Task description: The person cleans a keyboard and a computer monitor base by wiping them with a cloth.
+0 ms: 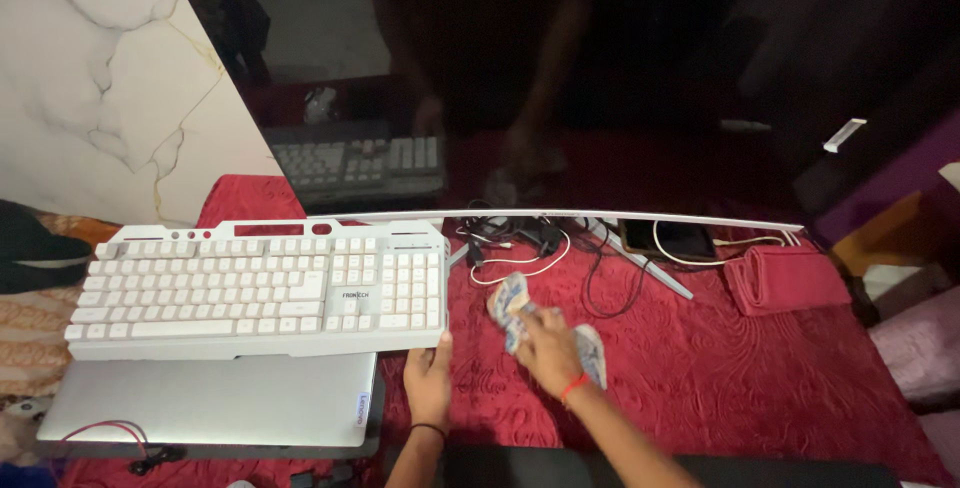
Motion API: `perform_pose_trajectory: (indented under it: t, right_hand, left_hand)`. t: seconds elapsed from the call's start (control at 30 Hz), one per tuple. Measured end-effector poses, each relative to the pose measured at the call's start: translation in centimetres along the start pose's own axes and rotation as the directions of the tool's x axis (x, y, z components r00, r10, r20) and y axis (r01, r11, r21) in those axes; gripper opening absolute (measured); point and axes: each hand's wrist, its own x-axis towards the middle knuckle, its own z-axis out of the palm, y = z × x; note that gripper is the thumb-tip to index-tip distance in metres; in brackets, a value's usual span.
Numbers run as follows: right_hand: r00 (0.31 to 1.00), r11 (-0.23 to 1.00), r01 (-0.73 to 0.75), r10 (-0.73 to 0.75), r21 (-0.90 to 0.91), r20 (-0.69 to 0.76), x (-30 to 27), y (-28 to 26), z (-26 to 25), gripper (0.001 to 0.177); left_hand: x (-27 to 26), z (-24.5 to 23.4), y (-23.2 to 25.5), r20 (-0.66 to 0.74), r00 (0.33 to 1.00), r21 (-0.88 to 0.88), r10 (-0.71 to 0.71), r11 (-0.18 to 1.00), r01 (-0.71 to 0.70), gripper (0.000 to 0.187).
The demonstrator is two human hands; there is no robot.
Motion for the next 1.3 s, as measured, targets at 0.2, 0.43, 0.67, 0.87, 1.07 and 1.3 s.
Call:
perform_pose_trajectory:
  t: [0.2,0.43,0.67,0.87,1.07,1.3]
  right_hand:
    - [0.846,0.912,0.215,-0.353,0.350,0.400,-4.8,-3.5,-1.2,0.034]
    - [0.989,0.853,-0.092,0.021,0.514,0.144,3.2,-0.7,-1.7,0.048]
    - [0.983,0.987,0.150,-0.155,0.059,0.099,7.4,-3.2,6.6,0.050]
    - [0.793,0.947,0.194,-0.305,0.257,0.527,1.0,-7.5,4.7,0.046]
    - [0.921,0.833,-0.037,-0.186,0.552,0.342,2.9,-6.1,1.1,0.030]
    - [0.979,0.982,-0.048,0.083,0.182,-0.188,9.2,-6.8,3.3,0.045]
  left_hand:
    - [1.0,-0.8,-0.4,-0.027,0.999,-0.079,-0.045,0.996,0.043,0.033]
    - [3.7,-1.4,-0.3,-0.063,0.998,-0.027,0.029,0.999,-0.031,0.032]
    - [3.9,-2.5,-0.5,0.014,1.000,0.069,-0.014,0.997,0.013,0.032]
    - [1.8,-3.8,1.4,0.116,0.983,0.368,0.142,0.913,-0.176,0.026]
    - [0.5,-3.7,4.1,0.297,0.867,0.602,0.400,0.626,-0.495,0.037]
    - [1.5,-3.2,1.0,0.434,0.871,0.820,0.232,0.298,-0.488,0.056]
